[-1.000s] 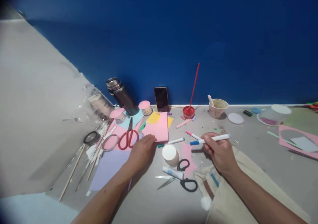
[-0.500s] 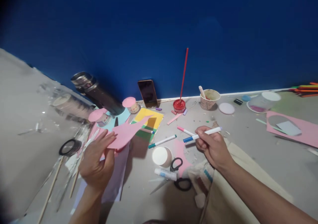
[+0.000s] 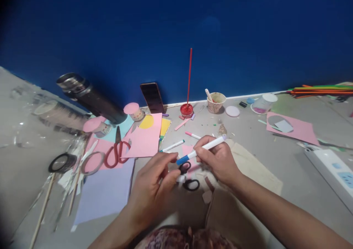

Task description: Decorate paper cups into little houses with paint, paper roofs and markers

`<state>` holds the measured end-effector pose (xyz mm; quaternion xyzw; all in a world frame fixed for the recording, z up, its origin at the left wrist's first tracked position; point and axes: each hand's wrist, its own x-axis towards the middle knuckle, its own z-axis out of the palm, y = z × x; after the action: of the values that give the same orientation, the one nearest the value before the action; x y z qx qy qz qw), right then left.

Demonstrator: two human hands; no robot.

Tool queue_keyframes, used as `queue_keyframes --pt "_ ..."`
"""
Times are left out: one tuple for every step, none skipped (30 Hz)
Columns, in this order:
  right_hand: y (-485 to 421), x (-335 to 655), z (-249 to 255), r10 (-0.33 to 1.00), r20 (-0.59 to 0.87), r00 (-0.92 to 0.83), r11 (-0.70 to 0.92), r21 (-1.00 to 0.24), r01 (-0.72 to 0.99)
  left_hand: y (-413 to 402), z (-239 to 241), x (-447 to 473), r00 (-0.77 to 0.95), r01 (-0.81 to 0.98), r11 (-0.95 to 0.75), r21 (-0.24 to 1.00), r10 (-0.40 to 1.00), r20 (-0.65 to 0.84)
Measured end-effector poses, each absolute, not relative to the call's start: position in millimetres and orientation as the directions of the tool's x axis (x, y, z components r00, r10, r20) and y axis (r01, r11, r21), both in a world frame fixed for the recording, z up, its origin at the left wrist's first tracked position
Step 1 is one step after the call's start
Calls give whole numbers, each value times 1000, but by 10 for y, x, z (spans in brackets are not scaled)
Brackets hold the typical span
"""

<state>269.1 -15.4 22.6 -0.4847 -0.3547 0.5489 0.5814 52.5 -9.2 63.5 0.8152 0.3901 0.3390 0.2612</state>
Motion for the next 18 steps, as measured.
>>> queue_keyframes --pt "-199 2667 282 987 -97 129 -62 -965 -256 -101 615 566 491 449 -542 710 814 311" --pt "-243 2636 335 992 -70 102 -46 -975 -218 -115 597 587 516 438 -523 731 812 272" --pt "-286 2600 381 996 -39 77 -25 -984 -177 -138 581 594 535 425 -503 752 810 240" --pt "-330 2558 415 999 -9 54 -2 -990 -139 -169 568 589 545 415 -481 772 811 213" --pt "-377 2515 434 999 15 30 18 -994 -104 -209 559 575 549 407 -461 789 813 192" --pt "-427 2477 436 999 31 8 31 -997 -77 -256 551 553 551 397 -450 800 814 185" --pt "-477 2451 422 999 34 -16 33 -998 -60 -305 544 521 557 383 -449 807 810 185" --pt "-525 2443 395 999 26 -28 25 -998 -57 -353 537 477 565 370 -451 812 803 189" --pt "-564 2461 360 1000 9 -26 7 -998 -68 -396 527 418 566 361 -459 811 799 200" --pt "-590 2507 323 1000 -17 -4 -18 -995 -98 -426 512 342 555 367 -465 806 805 211" --pt "-599 2581 289 997 -42 67 -32 -989 -147 -442 491 250 523 396 -460 795 825 217" --pt "-588 2676 264 979 -83 188 -39 -973 -227 -439 462 146 459 454 -444 773 860 225" --pt "-560 2781 249 935 -114 335 -1 -947 -321 -417 423 36 384 529 -400 748 899 208" --pt "-517 2882 243 913 -112 393 38 -934 -356 -378 374 -72 313 599 -347 722 931 189" --pt "-466 2965 246 900 -114 421 62 -922 -383 -325 316 -167 260 655 -302 692 951 169" --pt "-414 3019 254 886 -115 450 102 -897 -430 -263 251 -242 237 699 -278 658 959 153" --pt "-365 3038 264 885 -145 442 83 -886 -457 -198 183 -289 246 732 -289 617 957 157" --pt "-324 3023 271 883 -165 439 68 -881 -467 -135 116 -304 264 747 -322 582 947 186"
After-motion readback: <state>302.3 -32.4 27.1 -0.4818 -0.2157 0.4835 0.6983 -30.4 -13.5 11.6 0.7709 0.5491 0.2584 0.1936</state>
